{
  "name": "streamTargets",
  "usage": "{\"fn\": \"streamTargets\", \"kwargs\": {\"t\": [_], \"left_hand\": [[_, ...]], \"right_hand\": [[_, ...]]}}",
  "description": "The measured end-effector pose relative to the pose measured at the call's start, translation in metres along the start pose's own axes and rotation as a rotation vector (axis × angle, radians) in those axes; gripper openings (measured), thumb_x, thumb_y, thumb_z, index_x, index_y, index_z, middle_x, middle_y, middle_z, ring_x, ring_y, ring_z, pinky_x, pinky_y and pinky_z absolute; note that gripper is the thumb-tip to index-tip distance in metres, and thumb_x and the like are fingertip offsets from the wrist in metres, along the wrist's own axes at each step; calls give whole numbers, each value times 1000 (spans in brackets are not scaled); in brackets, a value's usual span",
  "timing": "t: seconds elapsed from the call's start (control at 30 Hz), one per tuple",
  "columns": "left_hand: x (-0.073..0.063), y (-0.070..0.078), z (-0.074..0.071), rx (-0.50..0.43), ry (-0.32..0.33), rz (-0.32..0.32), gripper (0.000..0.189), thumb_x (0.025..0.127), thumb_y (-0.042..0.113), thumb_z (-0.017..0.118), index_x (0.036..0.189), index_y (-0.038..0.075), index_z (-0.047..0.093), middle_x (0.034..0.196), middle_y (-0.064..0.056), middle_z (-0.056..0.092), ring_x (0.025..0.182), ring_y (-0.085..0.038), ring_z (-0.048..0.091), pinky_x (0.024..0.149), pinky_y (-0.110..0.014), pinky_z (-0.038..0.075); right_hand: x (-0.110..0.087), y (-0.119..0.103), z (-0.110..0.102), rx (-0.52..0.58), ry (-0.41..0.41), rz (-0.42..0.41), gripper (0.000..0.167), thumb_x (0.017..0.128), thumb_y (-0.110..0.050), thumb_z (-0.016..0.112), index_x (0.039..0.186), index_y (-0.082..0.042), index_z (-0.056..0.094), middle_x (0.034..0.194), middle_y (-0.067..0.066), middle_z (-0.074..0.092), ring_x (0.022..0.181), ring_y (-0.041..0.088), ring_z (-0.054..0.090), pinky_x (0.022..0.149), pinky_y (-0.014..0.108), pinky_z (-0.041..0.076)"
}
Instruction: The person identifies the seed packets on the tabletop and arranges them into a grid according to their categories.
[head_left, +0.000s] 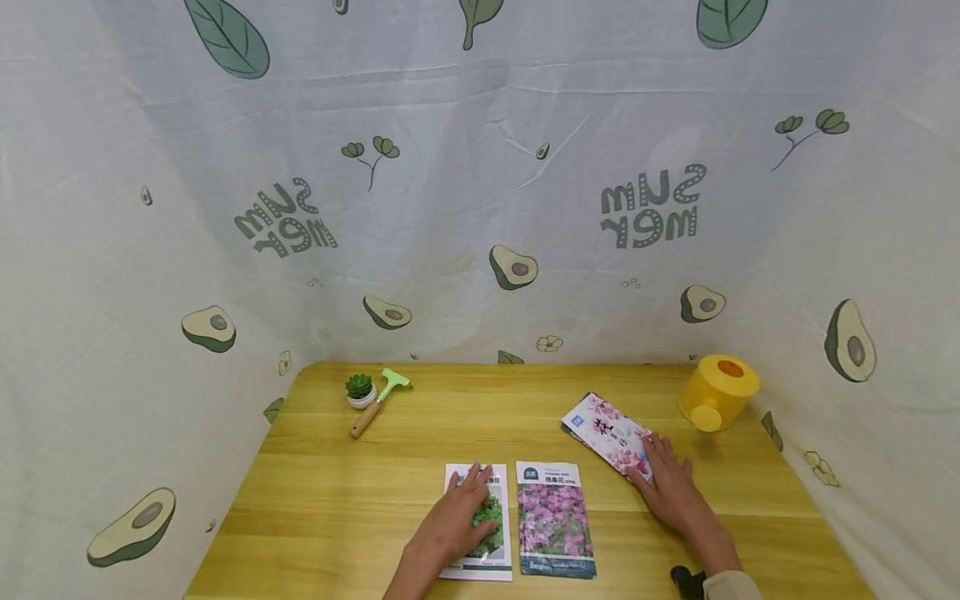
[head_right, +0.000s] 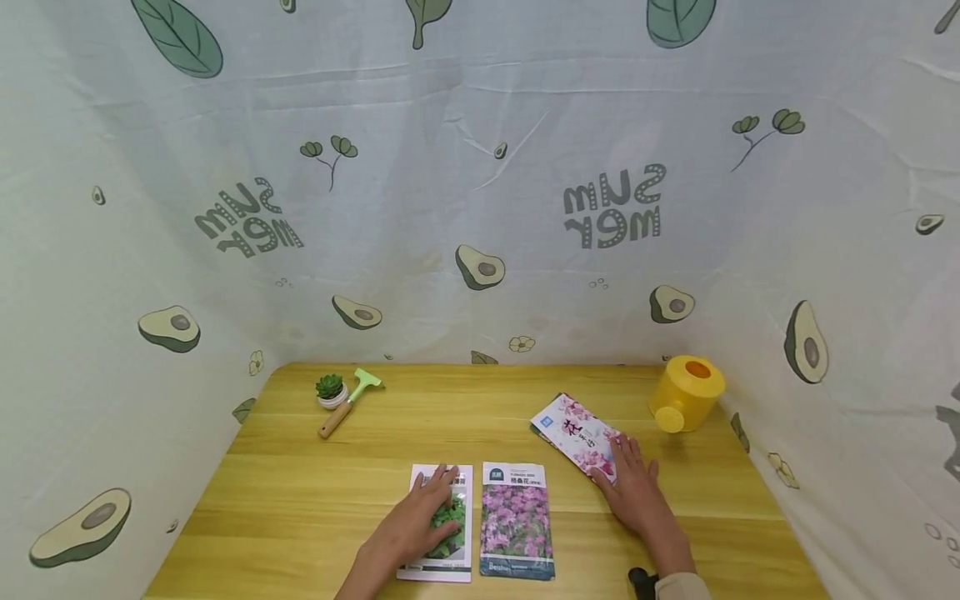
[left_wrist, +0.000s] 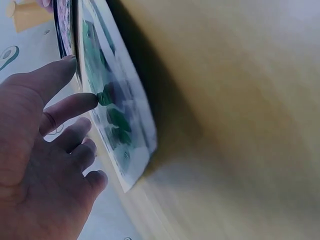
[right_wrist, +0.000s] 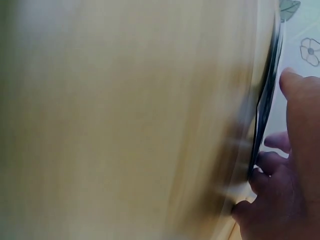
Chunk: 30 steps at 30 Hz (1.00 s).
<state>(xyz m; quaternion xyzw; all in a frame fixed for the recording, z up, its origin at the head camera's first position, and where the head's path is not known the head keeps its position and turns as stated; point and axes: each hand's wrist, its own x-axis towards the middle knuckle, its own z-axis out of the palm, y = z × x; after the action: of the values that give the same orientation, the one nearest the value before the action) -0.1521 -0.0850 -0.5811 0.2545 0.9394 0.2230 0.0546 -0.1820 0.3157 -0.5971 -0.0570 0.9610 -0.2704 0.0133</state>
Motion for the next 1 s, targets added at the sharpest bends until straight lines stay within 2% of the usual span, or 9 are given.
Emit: {"fn": "streamTargets", "kwargs": {"t": [0.27,0.4,0.53,0.63,0.83,1.0], "left_hand": [[10,10,-8,74,39,26,26,97,29,83,94,15,62,168,-12,46,159,-31,39,131,-53,30],[23,20,-12,71,15,40,24,101,31,79,110,14,65,172,-11,41,161,-28,35,132,-51,28],[42,37,-16,99,-47,69,45,103,33,76,141,12,64,174,-8,37,162,-26,33,130,-46,35],[59,50,-18,158,-103,117,58,104,36,74,154,13,57,175,-6,35,162,-24,31,128,-41,38],[93,72,-8,241,-171,193,67,106,44,69,163,17,48,176,-1,33,164,-19,27,132,-37,31],[115,85,2,242,-215,187,70,107,49,65,167,21,43,177,1,30,165,-18,23,133,-39,28]], "right_hand": [[-1,0,0,7,13,-9,81,112,-36,59,159,20,26,167,46,15,155,64,12,118,88,5],[-1,-1,1,3,9,6,84,110,-38,61,160,20,26,167,45,14,156,64,11,118,87,5],[0,-3,1,-16,21,15,86,108,-39,63,160,20,27,168,44,15,156,64,12,118,87,5],[1,-4,2,-26,31,21,86,108,-38,64,160,19,27,167,45,16,155,64,13,118,88,6],[2,-6,2,-16,28,37,87,106,-37,67,160,20,27,167,46,15,155,64,13,118,88,4],[4,-6,3,-6,17,50,88,106,-37,67,160,19,27,167,45,15,155,64,11,118,88,3]]}}
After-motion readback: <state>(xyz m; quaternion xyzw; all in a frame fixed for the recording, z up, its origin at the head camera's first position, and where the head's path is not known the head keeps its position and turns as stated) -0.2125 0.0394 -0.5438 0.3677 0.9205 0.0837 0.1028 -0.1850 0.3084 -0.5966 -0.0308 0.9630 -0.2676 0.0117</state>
